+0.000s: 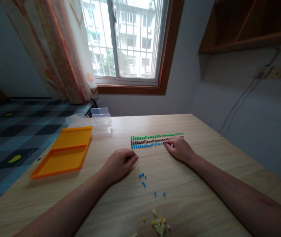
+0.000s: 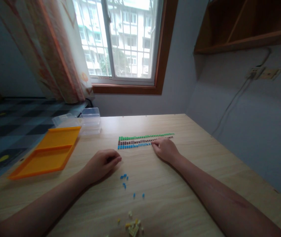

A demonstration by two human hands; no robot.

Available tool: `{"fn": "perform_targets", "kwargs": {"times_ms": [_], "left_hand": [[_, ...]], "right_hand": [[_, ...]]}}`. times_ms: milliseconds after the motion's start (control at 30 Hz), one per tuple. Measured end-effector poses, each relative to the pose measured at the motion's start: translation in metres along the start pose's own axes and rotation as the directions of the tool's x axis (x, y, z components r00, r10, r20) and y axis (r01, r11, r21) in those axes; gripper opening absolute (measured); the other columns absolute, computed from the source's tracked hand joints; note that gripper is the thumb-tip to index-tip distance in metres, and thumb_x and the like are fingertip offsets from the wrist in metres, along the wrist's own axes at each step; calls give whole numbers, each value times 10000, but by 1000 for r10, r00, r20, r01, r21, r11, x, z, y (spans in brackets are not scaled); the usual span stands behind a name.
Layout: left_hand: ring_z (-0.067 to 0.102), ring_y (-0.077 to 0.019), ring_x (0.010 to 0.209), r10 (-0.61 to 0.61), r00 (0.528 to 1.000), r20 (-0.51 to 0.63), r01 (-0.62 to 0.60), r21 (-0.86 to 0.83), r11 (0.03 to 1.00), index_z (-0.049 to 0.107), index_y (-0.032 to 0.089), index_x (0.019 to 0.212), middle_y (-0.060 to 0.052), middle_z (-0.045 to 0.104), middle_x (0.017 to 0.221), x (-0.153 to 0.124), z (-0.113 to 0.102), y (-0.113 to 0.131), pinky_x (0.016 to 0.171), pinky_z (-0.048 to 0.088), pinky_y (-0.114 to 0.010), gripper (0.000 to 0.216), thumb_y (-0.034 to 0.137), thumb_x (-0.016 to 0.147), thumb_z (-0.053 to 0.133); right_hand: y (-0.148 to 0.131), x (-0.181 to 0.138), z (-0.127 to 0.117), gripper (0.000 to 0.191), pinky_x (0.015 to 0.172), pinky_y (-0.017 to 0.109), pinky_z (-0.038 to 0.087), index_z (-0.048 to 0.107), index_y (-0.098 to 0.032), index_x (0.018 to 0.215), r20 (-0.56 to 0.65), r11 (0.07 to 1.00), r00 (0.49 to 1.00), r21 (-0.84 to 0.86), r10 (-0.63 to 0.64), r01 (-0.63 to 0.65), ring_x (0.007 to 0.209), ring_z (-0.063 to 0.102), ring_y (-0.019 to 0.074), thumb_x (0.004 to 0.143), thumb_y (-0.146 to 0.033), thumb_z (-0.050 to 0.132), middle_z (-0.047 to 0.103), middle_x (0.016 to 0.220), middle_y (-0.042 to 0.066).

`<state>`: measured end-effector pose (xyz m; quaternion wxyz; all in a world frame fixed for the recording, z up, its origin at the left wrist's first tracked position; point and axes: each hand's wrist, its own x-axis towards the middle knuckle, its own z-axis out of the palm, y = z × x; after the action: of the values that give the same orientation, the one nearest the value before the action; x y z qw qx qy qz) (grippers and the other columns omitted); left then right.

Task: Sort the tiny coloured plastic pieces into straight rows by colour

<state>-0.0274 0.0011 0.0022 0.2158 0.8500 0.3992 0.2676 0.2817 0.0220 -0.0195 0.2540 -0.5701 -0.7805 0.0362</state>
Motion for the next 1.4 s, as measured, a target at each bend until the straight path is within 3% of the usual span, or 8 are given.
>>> {"fn": "perform_targets", "kwargs": {"times_ms": [367, 500, 633, 733, 900, 1100, 1233, 1400], "left_hand": [[548, -132, 635, 12, 1000, -5, -12, 2, 1000, 676, 161, 725, -10, 650, 674, -1, 0, 0, 628, 374, -242, 240, 262, 908, 558], [543, -129, 627, 7, 1000, -2, -7, -4, 1000, 680, 160, 728, -10, 649, 677, -1, 1, 1, 624, 371, -242, 238, 264, 909, 566], [536, -130, 623, 15, 1000, -1, -15, -2, 1000, 685, 158, 731, -8, 641, 663, -1, 1, 3, 617, 367, -244, 237, 265, 907, 569], [533, -130, 622, 23, 1000, -10, -23, -1, 1000, 688, 156, 732, -7, 634, 656, 0, 1, 3, 615, 366, -245, 234, 252, 906, 564], [537, -132, 630, 15, 1000, -10, -14, 12, 1000, 693, 157, 741, -8, 638, 666, 0, 2, 2, 614, 369, -246, 222, 250, 903, 573], [542, -133, 629, 13, 1000, -16, -13, 11, 1000, 686, 157, 729, -12, 651, 673, 0, 1, 3, 620, 385, -248, 239, 266, 902, 563], [552, -137, 637, 21, 1000, -14, -21, 2, 1000, 682, 157, 727, -18, 655, 681, 0, 0, 3, 624, 393, -249, 256, 278, 909, 547], [558, -138, 641, 33, 999, -28, -33, 1, 999, 678, 161, 727, -17, 660, 680, 0, -1, 2, 631, 394, -250, 241, 265, 904, 552]], "right_hand": [[0, -2, -2, 237, 828, 264, 517, 801, -201, 996, -80, 993, 993, 63, -91, 97, 901, 681, 173, 894, -192, 587, 746, 1003, 55], [-29, -15, -7, 240, 691, 221, 460, 797, -189, 998, -8, 941, 954, 162, -301, 298, 734, 625, 121, 930, -208, 568, 712, 836, 55], [-69, -36, -5, 212, 648, 190, 419, 788, -217, 1001, 63, 861, 892, 299, -448, 411, 689, 598, 78, 943, -232, 585, 698, 847, 31], [-85, -45, -2, 176, 645, 189, 409, 781, -228, 976, 83, 828, 860, 330, -504, 454, 656, 582, 64, 930, -256, 614, 690, 841, 10], [-88, -46, 2, 163, 668, 196, 408, 765, -229, 933, 121, 819, 831, 294, -543, 493, 689, 604, 78, 935, -289, 613, 680, 819, -2], [-74, -40, -5, 159, 690, 195, 412, 754, -217, 879, 162, 848, 839, 218, -519, 483, 715, 617, 87, 922, -238, 602, 694, 836, 4], [-39, -26, -14, 200, 711, 195, 429, 770, -217, 903, 183, 890, 872, 145, -453, 432, 743, 630, 97, 946, -255, 579, 706, 864, 26], [11, -7, -16, 232, 709, 212, 453, 783, -208, 887, 128, 933, 924, 28, -360, 359, 772, 635, 120, 953, -282, 573, 708, 866, 39]]}}
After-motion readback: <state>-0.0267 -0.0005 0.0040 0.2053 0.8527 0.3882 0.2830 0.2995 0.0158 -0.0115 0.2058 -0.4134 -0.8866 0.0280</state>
